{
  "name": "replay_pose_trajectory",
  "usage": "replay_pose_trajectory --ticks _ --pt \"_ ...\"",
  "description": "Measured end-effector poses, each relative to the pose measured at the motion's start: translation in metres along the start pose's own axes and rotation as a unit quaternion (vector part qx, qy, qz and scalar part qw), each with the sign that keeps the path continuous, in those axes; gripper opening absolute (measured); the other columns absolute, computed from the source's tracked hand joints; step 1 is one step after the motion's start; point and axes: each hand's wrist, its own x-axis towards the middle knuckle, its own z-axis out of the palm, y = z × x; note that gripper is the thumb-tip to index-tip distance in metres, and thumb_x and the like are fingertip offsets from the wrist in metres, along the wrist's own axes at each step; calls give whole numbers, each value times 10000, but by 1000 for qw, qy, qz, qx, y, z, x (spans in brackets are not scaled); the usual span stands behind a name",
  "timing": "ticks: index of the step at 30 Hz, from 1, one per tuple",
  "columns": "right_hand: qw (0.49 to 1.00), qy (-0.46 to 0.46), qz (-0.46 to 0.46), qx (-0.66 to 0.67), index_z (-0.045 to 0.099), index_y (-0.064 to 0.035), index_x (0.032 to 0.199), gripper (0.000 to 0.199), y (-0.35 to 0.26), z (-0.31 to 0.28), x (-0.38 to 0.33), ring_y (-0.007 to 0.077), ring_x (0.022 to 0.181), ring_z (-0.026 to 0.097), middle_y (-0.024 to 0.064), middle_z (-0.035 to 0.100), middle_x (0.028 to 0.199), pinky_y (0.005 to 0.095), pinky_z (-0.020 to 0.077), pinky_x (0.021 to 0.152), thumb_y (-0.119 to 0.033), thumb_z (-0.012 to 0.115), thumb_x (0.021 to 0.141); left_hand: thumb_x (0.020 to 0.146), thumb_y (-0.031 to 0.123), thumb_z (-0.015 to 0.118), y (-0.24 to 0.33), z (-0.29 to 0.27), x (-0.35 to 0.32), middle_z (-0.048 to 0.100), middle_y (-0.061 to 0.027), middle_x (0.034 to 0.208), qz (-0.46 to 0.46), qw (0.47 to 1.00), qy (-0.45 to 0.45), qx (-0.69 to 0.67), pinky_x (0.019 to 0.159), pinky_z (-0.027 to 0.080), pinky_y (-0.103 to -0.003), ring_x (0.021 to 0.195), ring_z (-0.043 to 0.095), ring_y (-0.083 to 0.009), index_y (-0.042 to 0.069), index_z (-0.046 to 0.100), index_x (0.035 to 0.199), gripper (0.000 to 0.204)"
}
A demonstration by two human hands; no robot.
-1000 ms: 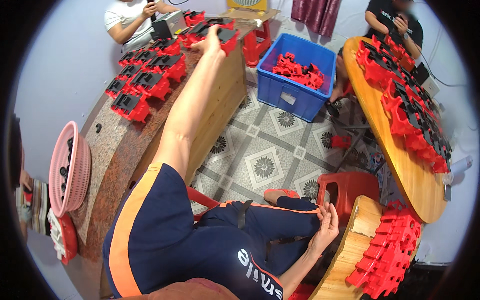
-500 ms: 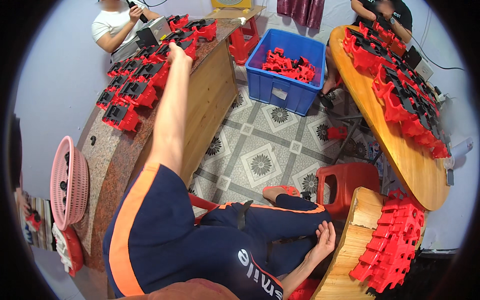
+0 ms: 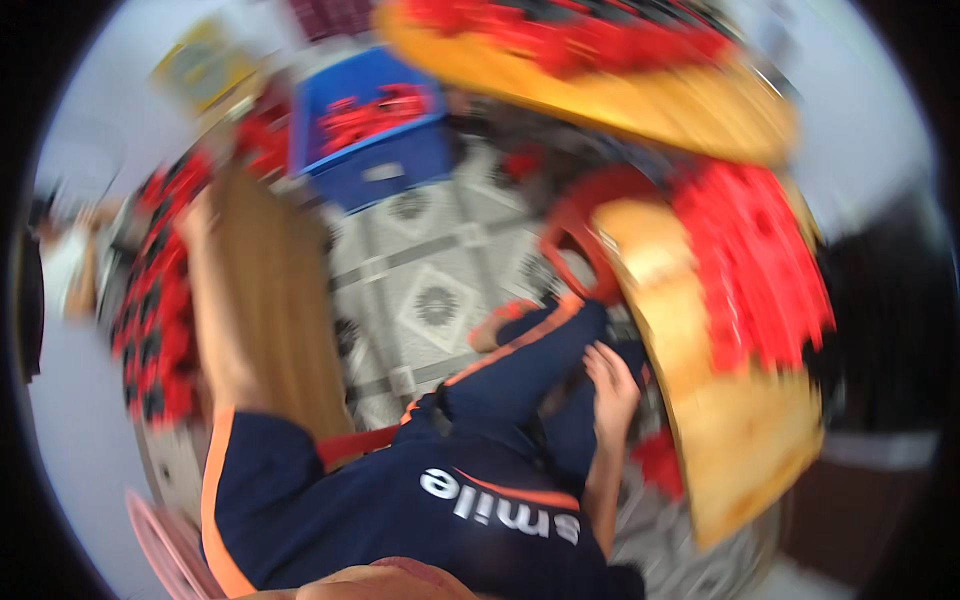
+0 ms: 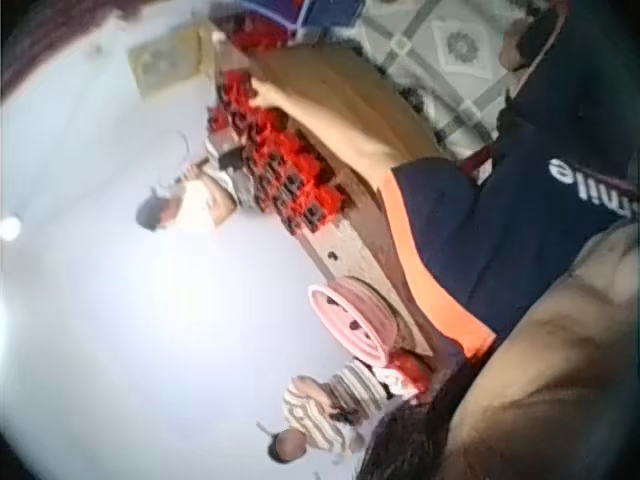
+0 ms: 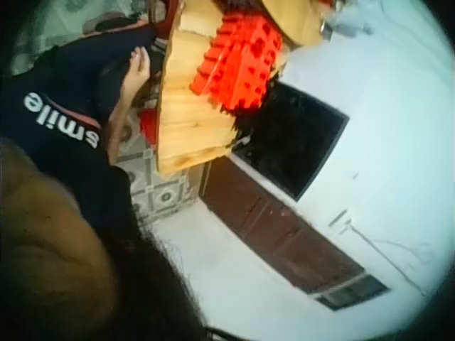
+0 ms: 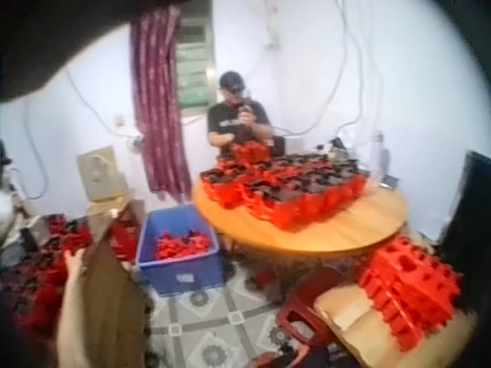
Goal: Assembling red and black plastic toy components at a workstation.
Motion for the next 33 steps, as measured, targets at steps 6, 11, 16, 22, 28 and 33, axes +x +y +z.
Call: replay_pose_trajectory --ticks 6,11,16,22,28,33 --pt "1000 30 -3 1 615 27 1212 279 18 -16 -28 157 1035 649 114 688 1121 282 507 906 -104 592 966 852 260 664 18 -12 -26 633 -148 1150 24 990 32 -136 914 479 -455 1026 610 -306 36 531 1278 499" --pt "992 126 -9 -1 653 6 1151 246 28 -40 -63 144 949 663 98 711 1044 275 516 835 -136 614 954 862 145 706 87 68 -138 615 -166 1174 61 962 -75 -255 822 524 -389 1040 597 -260 -17 453 1353 576" --pt "886 362 -244 -157 666 26 1049 162 -47 -76 -55 168 828 668 95 695 952 283 522 752 -48 647 907 895 38 663 287 149 -416 566 -127 1272 263 780 -420 -382 976 457 -335 1117 568 -219 -3 461 1361 510" --pt "816 454 -323 -156 575 6 1199 449 -107 -147 69 295 1038 610 169 645 1106 396 449 946 -191 752 836 772 378 773 462 154 -575 447 -94 1465 684 606 -267 -306 1116 255 -490 1369 378 -329 124 407 1456 816" --pt "903 303 -289 98 611 0 1112 213 -114 -199 53 77 826 630 50 686 962 219 513 707 5 640 901 804 400 722 485 207 -586 456 -61 1455 755 560 -271 -209 1067 311 -477 1341 406 -298 226 447 1434 709" --pt "883 326 -337 -31 625 15 1120 236 -89 -201 -50 147 898 664 117 667 1060 288 556 788 -14 657 888 799 364 769 472 119 -607 472 -177 1376 584 580 -458 -337 1011 382 -473 1243 460 -315 97 274 1514 910"
